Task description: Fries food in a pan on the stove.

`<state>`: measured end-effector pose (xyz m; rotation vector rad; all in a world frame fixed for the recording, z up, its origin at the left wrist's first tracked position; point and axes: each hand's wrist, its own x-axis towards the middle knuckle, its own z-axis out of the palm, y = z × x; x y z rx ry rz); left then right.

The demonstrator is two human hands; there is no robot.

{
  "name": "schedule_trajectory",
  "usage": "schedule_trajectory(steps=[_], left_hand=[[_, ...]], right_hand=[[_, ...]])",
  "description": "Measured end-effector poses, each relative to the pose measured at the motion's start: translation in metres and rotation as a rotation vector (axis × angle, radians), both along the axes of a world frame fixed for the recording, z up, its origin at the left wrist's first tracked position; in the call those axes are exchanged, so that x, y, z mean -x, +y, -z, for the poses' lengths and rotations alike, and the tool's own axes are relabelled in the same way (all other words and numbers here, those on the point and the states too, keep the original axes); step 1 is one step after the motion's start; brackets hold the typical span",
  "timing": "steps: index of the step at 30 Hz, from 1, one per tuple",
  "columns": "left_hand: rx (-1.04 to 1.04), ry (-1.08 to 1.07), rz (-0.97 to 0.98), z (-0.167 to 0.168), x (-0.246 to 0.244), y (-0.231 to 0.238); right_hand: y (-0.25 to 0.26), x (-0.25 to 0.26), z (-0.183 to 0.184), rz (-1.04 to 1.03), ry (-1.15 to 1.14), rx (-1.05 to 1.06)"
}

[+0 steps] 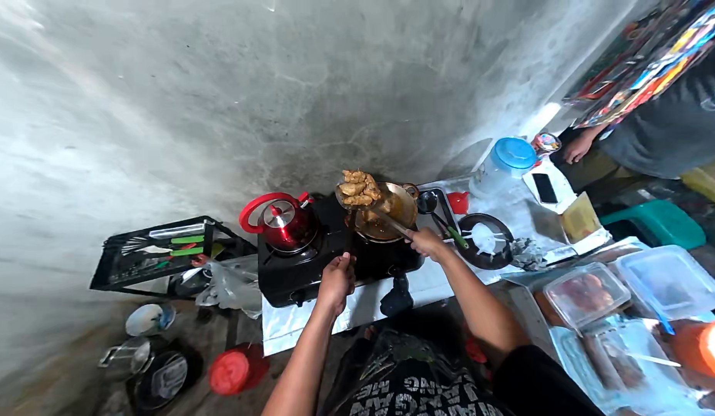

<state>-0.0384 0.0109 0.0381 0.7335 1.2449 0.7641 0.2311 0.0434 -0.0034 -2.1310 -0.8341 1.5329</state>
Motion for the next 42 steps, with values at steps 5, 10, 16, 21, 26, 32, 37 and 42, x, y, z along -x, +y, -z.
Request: schedule_trajectory(steps=[5, 10, 16, 21, 26, 32, 37, 42], left_hand=[[0.000, 0.007, -0.002, 0.003, 0.004, 0.003], [0.023, 0.030, 0.017, 0.011, 0.004, 0.002], [0.071, 0.029, 0.062, 0.021, -0.009, 0.002], [0.105, -0.041, 0.097, 0.018, -0.024, 0.004], [0.166, -0.101, 0.108, 0.019, -0.028, 0.008], [0.189, -0.120, 0.083, 0.015, -0.022, 0.015], [0.142, -0.083, 0.121, -0.001, -0.013, 0.021], [0.047, -0.101, 0.130, -0.036, -0.004, 0.033]], right_hand=[[-0.007, 0.004, 0.005, -0.059, -0.140, -0.163], [-0.031, -0.020, -0.040, -0.215, -0.535, -0.188], [-0.038, -0.005, -0.101, -0.326, -0.950, -0.246], [-0.030, 0.018, -0.079, -0.439, -1.238, -0.552], [-0.041, 0.025, -0.078, -0.491, -1.258, -0.546], [-0.060, 0.004, -0.126, -0.441, -0.996, -0.160], [-0.040, -0.031, -0.069, -0.336, -0.737, -0.045], [-0.014, -0.039, -0.023, -0.223, -0.532, -0.085]])
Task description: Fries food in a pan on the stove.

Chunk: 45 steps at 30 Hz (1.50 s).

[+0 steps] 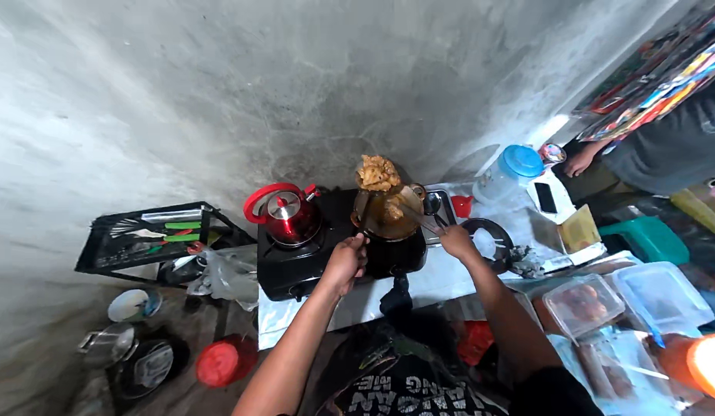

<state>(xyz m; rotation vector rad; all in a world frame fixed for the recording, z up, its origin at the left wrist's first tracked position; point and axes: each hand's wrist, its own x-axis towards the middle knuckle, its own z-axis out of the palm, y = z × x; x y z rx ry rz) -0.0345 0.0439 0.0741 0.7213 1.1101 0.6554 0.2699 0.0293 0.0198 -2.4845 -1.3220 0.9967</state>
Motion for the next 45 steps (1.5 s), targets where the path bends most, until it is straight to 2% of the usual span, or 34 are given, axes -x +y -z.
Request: schedule_trajectory(steps=[4, 6, 8, 11, 16, 19, 22, 25, 31, 35, 40, 45], left_hand=[[-0.053, -0.004, 0.000, -0.010, 0.005, 0.002], [-0.068, 0.015, -0.004, -0.006, 0.008, 0.002], [-0.059, 0.053, -0.004, 0.002, 0.011, -0.001], [-0.016, 0.094, -0.004, 0.017, 0.014, -0.007], [0.029, 0.105, 0.025, 0.040, 0.011, -0.017], [0.038, 0.091, 0.042, 0.046, 0.007, -0.023], [0.035, 0.073, 0.065, 0.048, 0.002, -0.026], [0.045, 0.065, 0.081, 0.049, 0.000, -0.029], [0.027, 0.082, 0.099, 0.048, 0.003, -0.026], [-0.014, 0.098, 0.131, 0.033, 0.008, -0.016], [-0.091, 0.100, 0.144, -0.001, 0.009, -0.004], [-0.138, 0.070, 0.153, -0.029, 0.011, -0.002]], right_hand=[[0.009, 0.008, 0.039, 0.118, 0.202, -0.089], [0.009, 0.012, 0.042, 0.120, 0.168, -0.132], [0.003, 0.017, 0.030, 0.077, 0.045, -0.139], [-0.009, 0.028, -0.015, 0.030, -0.196, -0.116], [-0.019, 0.032, -0.057, -0.077, -0.456, -0.324], [-0.016, 0.038, -0.068, -0.161, -0.552, -0.414], [-0.010, 0.040, -0.061, -0.261, -0.674, -0.527], [-0.017, 0.041, -0.066, -0.278, -0.691, -0.466], [-0.051, 0.033, -0.098, -0.132, -0.535, -0.228], [-0.069, 0.030, -0.086, -0.057, -0.441, -0.053], [-0.062, 0.056, -0.019, -0.103, -0.338, -0.114], [-0.032, 0.085, 0.002, -0.120, -0.311, -0.100]])
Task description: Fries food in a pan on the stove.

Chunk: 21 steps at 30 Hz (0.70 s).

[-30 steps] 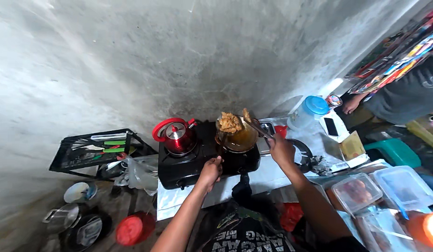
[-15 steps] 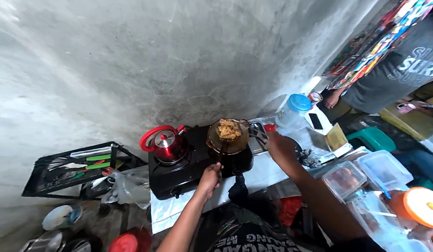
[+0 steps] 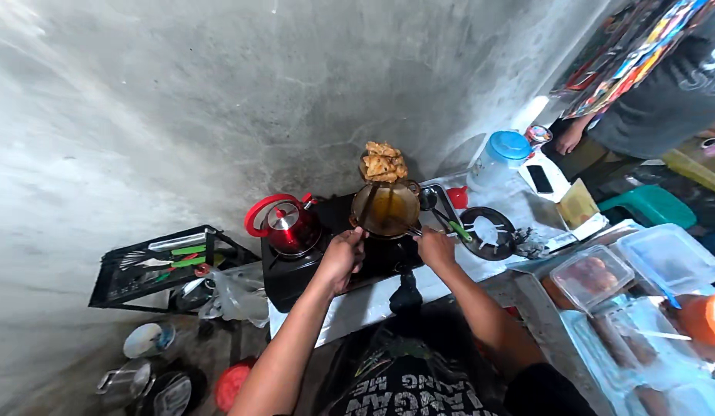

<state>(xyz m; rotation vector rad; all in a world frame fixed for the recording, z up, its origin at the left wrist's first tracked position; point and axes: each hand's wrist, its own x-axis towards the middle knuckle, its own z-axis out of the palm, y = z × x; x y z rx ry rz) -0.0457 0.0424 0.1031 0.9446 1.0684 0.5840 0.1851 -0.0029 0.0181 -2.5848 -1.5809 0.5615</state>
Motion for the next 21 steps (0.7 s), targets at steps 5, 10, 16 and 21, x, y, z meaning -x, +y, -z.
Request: schedule_trajectory(steps=[5, 10, 16, 21], left_hand=[[-0.007, -0.008, -0.006, 0.007, 0.005, -0.003], [0.019, 0.015, -0.051, 0.023, 0.012, -0.010], [0.076, 0.038, -0.108, 0.050, 0.020, -0.016], [0.125, 0.031, -0.141, 0.062, 0.019, -0.020]], right_hand=[[0.021, 0.007, 0.008, -0.011, -0.021, 0.033], [0.024, 0.001, -0.001, 0.034, -0.042, 0.039], [0.013, -0.023, -0.024, 0.145, 0.006, 0.028], [0.009, -0.026, -0.037, 0.106, -0.031, 0.007]])
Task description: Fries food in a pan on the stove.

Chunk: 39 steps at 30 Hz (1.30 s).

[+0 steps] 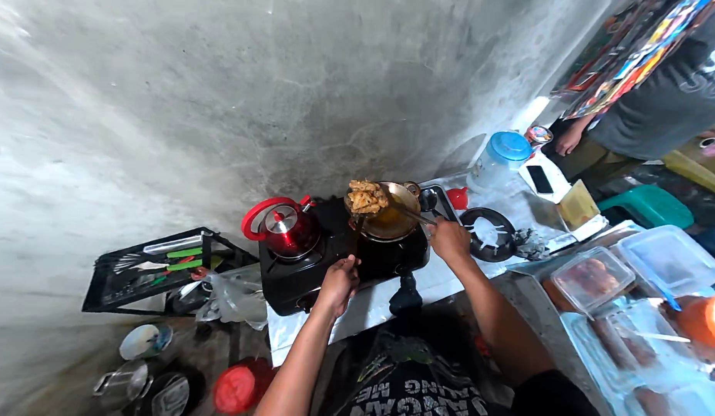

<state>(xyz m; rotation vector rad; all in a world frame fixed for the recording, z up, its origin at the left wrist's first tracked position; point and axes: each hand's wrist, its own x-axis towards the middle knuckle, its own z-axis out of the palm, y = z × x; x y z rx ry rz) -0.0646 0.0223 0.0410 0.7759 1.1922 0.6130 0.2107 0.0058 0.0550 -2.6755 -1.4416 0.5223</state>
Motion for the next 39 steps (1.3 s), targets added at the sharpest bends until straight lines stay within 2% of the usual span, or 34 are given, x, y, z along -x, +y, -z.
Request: schedule_trajectory(steps=[11, 22, 31, 39], left_hand=[[-0.017, -0.008, 0.031, -0.012, -0.012, 0.006], [-0.051, -0.026, 0.040, -0.021, -0.018, 0.016], [-0.095, -0.015, 0.061, -0.036, -0.020, 0.023], [-0.094, -0.008, 0.062, -0.030, -0.015, 0.025]], right_hand=[[-0.003, 0.018, 0.036, -0.082, -0.059, 0.029], [0.006, 0.019, 0.031, -0.054, -0.081, 0.001], [0.018, 0.021, 0.041, -0.055, -0.056, 0.008], [0.004, 0.022, 0.031, -0.095, -0.047, -0.025]])
